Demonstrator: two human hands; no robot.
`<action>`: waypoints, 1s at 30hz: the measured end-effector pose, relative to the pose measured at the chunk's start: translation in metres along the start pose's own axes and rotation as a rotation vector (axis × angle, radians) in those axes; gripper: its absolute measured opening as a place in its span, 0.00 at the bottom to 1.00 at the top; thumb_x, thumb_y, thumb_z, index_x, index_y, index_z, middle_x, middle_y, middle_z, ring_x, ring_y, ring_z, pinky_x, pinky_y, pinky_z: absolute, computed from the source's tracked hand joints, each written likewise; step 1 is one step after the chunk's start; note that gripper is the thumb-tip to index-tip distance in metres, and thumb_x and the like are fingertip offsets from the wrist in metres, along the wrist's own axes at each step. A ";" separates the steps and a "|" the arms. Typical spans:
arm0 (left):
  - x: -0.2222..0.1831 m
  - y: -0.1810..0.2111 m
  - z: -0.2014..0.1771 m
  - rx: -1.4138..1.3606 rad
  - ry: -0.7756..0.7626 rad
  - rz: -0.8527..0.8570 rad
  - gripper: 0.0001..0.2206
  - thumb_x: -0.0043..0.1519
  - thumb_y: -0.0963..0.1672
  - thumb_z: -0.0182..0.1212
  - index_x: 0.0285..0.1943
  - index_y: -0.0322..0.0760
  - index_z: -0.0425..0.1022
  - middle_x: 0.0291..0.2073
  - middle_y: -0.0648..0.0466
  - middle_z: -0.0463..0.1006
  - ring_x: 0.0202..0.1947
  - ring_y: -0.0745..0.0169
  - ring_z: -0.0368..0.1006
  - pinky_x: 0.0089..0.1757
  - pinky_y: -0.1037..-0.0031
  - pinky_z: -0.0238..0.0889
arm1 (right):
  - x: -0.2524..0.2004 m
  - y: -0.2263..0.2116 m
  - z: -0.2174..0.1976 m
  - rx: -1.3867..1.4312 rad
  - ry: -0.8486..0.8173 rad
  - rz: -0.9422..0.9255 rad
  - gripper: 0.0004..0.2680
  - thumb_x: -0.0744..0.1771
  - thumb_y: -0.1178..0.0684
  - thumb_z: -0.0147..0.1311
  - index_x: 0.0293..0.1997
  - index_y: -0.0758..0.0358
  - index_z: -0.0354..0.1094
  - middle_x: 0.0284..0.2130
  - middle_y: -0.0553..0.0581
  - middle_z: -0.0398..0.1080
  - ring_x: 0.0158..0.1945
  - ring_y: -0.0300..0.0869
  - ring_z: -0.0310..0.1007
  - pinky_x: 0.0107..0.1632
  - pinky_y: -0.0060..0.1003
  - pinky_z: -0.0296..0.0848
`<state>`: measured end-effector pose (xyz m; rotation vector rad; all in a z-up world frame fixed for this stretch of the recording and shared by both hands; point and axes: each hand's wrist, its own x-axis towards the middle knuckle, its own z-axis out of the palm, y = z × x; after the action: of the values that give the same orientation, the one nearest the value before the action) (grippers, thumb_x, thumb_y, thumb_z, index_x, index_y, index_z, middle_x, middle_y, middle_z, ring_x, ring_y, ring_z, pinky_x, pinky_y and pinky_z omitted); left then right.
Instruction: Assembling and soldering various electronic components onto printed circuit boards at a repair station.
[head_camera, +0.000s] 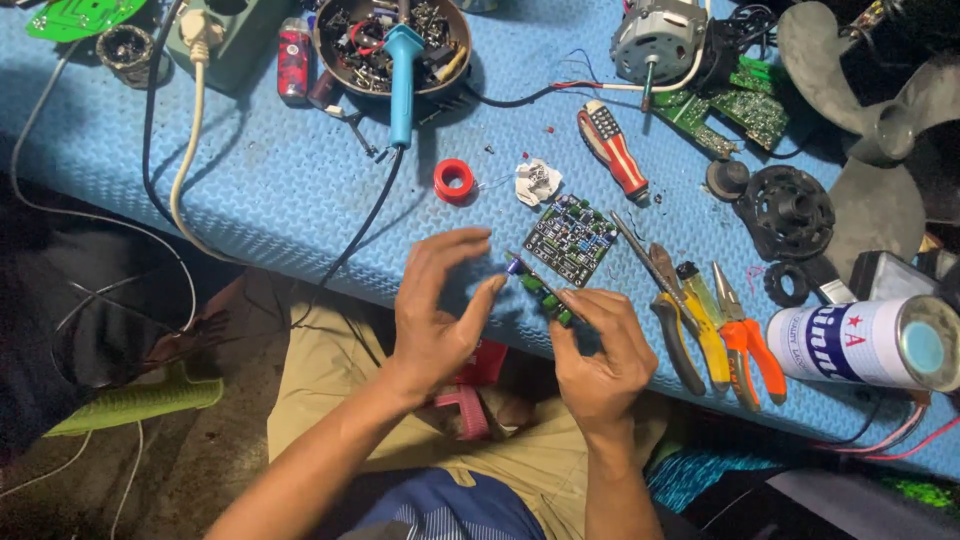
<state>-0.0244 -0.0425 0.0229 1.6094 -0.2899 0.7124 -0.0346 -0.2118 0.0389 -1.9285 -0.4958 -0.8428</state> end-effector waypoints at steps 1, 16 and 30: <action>-0.005 0.002 -0.001 0.029 0.022 -0.006 0.10 0.61 0.38 0.68 0.50 0.32 0.78 0.44 0.45 0.81 0.48 0.40 0.78 0.50 0.55 0.72 | 0.000 0.001 0.001 -0.041 0.005 -0.057 0.08 0.60 0.73 0.65 0.38 0.73 0.76 0.30 0.64 0.76 0.33 0.57 0.79 0.40 0.48 0.79; -0.056 0.011 0.012 -0.432 -0.004 -0.848 0.07 0.59 0.41 0.70 0.43 0.30 0.85 0.32 0.45 0.85 0.35 0.64 0.79 0.37 0.70 0.77 | -0.023 0.018 0.018 -0.335 0.013 -0.454 0.06 0.62 0.69 0.65 0.38 0.66 0.82 0.32 0.61 0.77 0.34 0.51 0.76 0.41 0.43 0.80; -0.073 -0.013 0.019 -0.663 0.223 -1.192 0.09 0.60 0.39 0.66 0.42 0.21 0.80 0.28 0.40 0.80 0.26 0.56 0.81 0.32 0.66 0.80 | -0.039 0.029 0.025 -0.362 -0.052 -0.532 0.06 0.64 0.66 0.62 0.38 0.63 0.83 0.34 0.59 0.78 0.35 0.49 0.75 0.44 0.45 0.80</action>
<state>-0.0687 -0.0745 -0.0311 0.8048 0.5371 -0.1504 -0.0339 -0.2037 -0.0148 -2.1847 -0.9685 -1.2923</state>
